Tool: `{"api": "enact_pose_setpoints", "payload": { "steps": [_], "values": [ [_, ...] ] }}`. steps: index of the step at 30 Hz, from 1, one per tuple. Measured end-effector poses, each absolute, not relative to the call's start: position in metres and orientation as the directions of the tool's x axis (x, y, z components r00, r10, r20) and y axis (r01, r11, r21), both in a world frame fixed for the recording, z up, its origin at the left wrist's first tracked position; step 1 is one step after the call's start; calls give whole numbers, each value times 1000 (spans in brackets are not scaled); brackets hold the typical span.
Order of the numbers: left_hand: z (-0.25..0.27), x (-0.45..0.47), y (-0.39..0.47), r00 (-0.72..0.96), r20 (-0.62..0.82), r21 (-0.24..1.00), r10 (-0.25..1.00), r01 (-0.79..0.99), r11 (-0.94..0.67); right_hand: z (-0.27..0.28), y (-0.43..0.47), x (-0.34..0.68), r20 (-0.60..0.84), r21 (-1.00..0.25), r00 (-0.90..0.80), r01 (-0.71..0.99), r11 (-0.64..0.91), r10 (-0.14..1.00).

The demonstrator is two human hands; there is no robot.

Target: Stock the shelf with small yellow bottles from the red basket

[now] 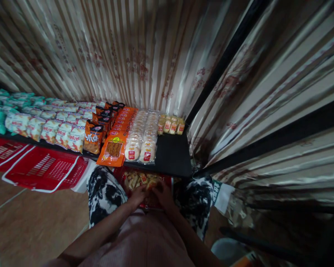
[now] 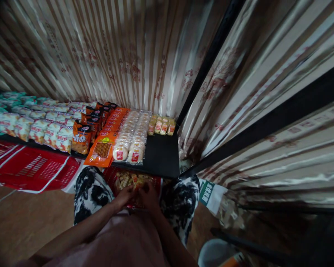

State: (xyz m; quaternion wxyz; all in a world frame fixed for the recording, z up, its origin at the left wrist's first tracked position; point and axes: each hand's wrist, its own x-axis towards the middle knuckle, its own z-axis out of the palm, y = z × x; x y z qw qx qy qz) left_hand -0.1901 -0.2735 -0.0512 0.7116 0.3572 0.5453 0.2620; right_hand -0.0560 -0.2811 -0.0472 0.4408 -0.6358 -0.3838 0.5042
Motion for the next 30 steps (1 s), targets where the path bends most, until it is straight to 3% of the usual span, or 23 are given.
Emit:
{"api": "enact_pose_setpoints", "payload": {
  "steps": [4, 8, 13, 22, 30],
  "values": [
    [-37, -187, -268, 219, -406, 904, 887, 236, 356, -24, -282, -50, -212, -949, 172, 201, -245, 962],
    [-12, -179, -263, 151, -239, 919, 959, 353, 174, 0, -278, -45, -161, -952, 186, 229, -202, 969],
    [11, -163, -257, 55, -214, 911, 975, 372, 179, 12, -267, -42, -122, -964, 298, 190, -184, 947],
    [30, -140, -240, 120, -202, 952, 972, 258, 166, 9, -251, -32, -103, -981, 412, 110, -162, 905],
    [40, -121, -222, 109, -165, 917, 980, 383, 112, 5, -237, -18, -64, -974, 436, 167, -150, 898]
  ]
}}
